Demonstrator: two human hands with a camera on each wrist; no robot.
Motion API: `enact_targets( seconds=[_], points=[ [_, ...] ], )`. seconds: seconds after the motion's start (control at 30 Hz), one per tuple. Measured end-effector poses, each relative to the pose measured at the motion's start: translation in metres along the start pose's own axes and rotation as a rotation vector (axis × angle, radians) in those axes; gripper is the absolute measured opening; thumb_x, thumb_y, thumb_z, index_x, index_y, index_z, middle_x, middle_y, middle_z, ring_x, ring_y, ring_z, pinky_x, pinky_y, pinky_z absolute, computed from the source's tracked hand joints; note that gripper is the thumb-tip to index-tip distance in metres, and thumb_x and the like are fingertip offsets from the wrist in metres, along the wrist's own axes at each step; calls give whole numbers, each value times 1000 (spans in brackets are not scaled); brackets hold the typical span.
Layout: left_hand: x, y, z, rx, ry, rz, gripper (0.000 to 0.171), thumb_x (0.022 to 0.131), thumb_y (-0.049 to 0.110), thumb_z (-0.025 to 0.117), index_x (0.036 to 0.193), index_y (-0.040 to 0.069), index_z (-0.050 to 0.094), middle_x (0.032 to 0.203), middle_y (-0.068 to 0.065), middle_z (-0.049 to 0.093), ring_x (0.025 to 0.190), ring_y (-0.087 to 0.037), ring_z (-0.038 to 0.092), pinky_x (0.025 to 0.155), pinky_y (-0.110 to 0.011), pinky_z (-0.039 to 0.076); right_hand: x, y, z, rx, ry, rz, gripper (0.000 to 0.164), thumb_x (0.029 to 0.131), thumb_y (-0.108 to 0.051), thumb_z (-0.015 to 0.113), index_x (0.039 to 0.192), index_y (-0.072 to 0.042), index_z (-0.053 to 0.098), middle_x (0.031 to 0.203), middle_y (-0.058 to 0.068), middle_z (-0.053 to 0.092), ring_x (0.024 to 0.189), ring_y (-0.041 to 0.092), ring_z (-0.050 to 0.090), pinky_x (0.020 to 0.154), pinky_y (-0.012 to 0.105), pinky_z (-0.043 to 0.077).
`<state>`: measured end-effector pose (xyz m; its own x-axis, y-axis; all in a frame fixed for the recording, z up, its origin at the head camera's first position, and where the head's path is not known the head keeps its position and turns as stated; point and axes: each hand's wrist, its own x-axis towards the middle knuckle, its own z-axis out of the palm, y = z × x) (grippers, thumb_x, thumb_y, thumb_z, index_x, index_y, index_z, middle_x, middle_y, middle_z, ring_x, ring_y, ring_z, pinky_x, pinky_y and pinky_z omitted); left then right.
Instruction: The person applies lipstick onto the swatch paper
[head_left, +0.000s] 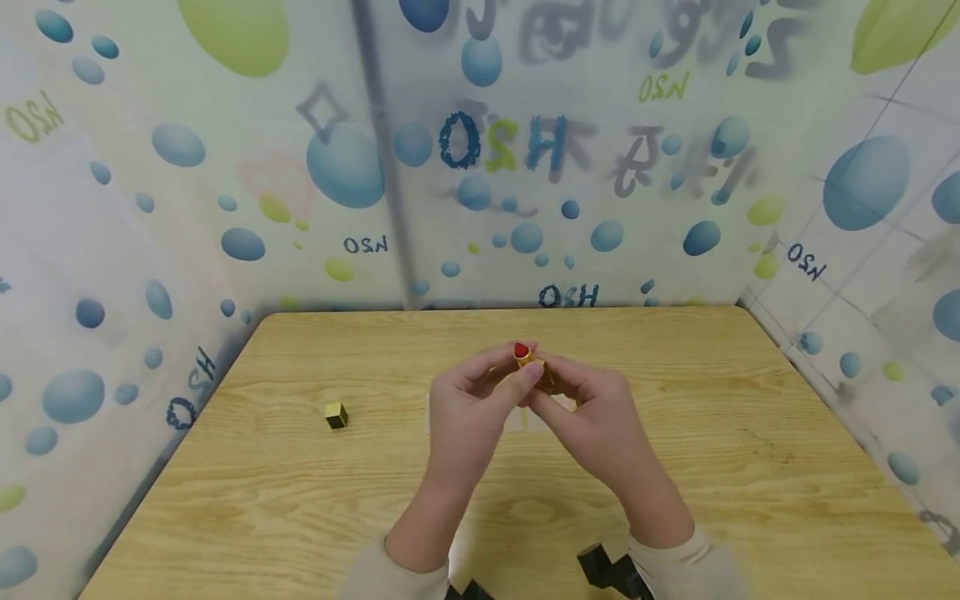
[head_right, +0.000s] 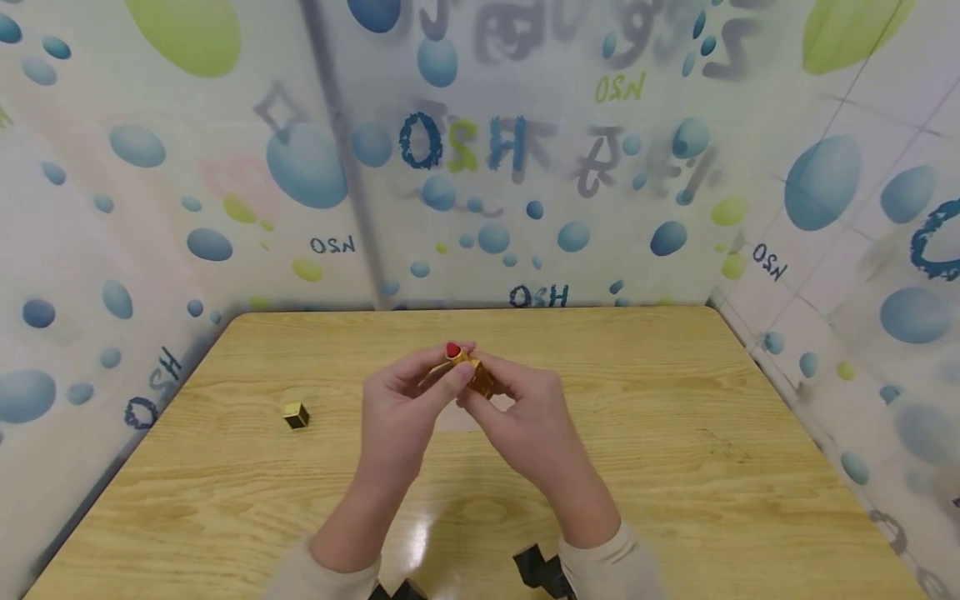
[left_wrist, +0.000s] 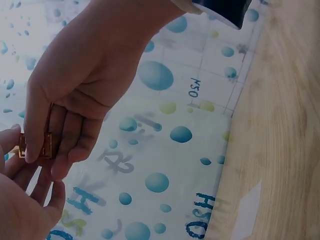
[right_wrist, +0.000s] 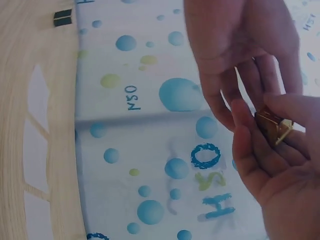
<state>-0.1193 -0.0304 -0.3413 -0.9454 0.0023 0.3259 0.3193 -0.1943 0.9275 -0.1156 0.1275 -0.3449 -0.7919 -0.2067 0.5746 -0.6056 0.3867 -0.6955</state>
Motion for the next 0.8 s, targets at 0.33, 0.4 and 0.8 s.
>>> enact_targets(
  seconds=[0.33,0.4,0.8],
  points=[
    [-4,0,5,-51,40,99,19,94,6,80,112,0,83,119,-19,80,122,-23,75,105,-35,60,0,2,12,-235,210,-334,29,81,8,83,109,0,80,87,6,82,71,12,75,69,25,63],
    [-5,1,5,-67,31,101,20,95,7,80,113,0,82,120,-20,80,125,-23,74,105,-36,60,-1,3,11,-210,204,-329,29,80,9,84,107,-2,81,86,5,82,71,12,76,70,24,63],
    [-5,3,2,-98,-35,36,22,95,8,80,115,-1,82,121,-16,80,119,-25,76,87,-29,64,-2,4,4,21,71,-229,21,87,9,80,104,-4,81,83,6,82,77,13,79,73,17,62]
  ],
)
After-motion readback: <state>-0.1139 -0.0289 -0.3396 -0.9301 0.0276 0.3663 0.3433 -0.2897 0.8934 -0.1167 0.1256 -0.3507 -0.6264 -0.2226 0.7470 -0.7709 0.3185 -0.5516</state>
